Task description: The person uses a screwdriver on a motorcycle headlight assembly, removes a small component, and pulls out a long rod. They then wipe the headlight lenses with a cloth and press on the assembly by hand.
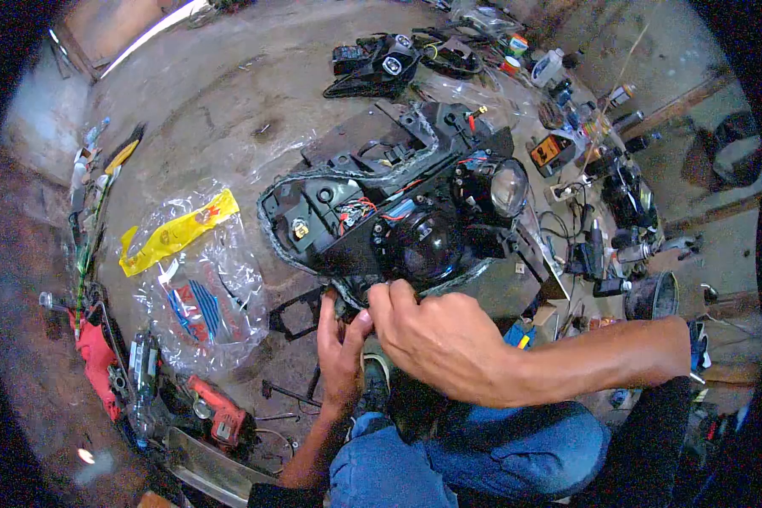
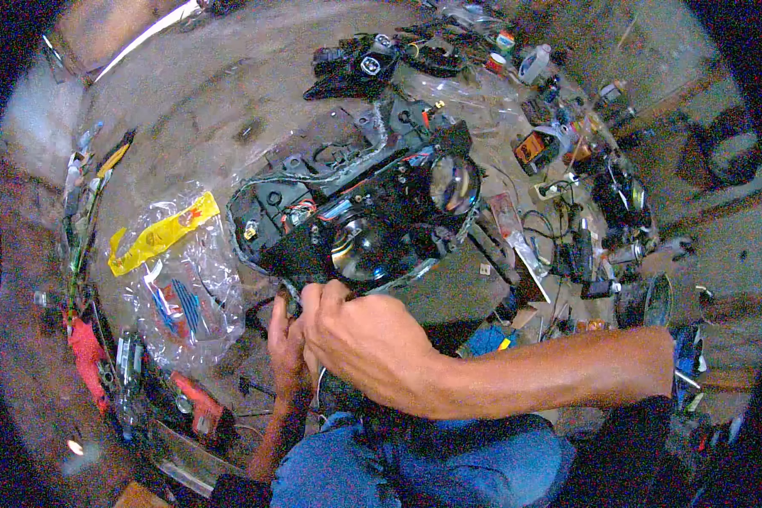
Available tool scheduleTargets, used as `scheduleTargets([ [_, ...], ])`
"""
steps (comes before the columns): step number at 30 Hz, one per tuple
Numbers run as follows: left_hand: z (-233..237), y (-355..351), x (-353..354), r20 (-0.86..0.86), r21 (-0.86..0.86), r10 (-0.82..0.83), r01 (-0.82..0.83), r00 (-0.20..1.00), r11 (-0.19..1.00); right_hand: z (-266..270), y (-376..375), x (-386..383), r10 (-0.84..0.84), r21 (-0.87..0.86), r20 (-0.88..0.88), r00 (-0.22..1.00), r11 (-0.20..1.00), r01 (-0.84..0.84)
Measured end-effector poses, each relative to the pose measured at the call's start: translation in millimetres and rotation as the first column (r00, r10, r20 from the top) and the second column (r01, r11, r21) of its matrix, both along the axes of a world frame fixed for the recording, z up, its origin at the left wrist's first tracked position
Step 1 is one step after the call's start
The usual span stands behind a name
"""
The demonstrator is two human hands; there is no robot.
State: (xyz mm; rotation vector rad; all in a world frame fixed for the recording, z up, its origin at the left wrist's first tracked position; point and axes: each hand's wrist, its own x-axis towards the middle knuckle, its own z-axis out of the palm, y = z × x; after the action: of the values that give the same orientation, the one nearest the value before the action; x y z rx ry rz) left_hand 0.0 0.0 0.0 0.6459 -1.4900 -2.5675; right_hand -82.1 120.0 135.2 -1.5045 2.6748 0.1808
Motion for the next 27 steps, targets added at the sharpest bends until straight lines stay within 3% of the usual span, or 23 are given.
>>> scheduleTargets([
  [2, 0, 1, 1, -0.003, 0.057, 0.022, -0.021, 1.000, 0.998, -2, -1, -1, 0.047, -0.030, -0.024, 0.999, 0.998, -0.047],
  [5, 11, -3, 1, 0.090, 0.017, 0.024, -0.026, 0.996, 1.000, -10, 2, -2, -0.029, -0.127, 0.095, 0.995, 0.991, 0.041],
  [6, 16, 1, -4, 0.027, -0.004, 0.028, -0.028, 0.999, 1.000, -6, 4, -5, 0.029, -0.100, 0.047, 0.998, 0.995, -0.024],
  [9, 5, -1, -4, 0.047, 0.055, 0.005, -0.008, 0.999, 0.998, -11, 3, -6, -0.028, -0.098, 0.168, 0.985, 0.994, 0.045],
  [15, 9, 2, -2, -0.050, 0.146, 0.057, -0.049, 0.997, 0.988, -15, 2, 3, -0.062, -0.093, 0.021, 0.998, 0.994, 0.064],
  [21, -2, 0, 2, -0.066, 0.133, 0.044, -0.035, 0.997, 0.991, -23, -1, -1, -0.020, -0.030, 0.129, 0.991, 0.999, 0.024],
  [24, -3, -3, 2, -0.123, 0.138, 0.000, 0.017, 0.992, 0.990, -20, 4, 2, -0.031, -0.078, 0.092, 0.995, 0.996, 0.039],
  [27, -10, -11, 18, -0.028, 0.065, 0.017, -0.016, 0.999, 0.998, -15, 32, 7, -0.030, -0.391, 0.261, 0.965, 0.911, 0.134],
])
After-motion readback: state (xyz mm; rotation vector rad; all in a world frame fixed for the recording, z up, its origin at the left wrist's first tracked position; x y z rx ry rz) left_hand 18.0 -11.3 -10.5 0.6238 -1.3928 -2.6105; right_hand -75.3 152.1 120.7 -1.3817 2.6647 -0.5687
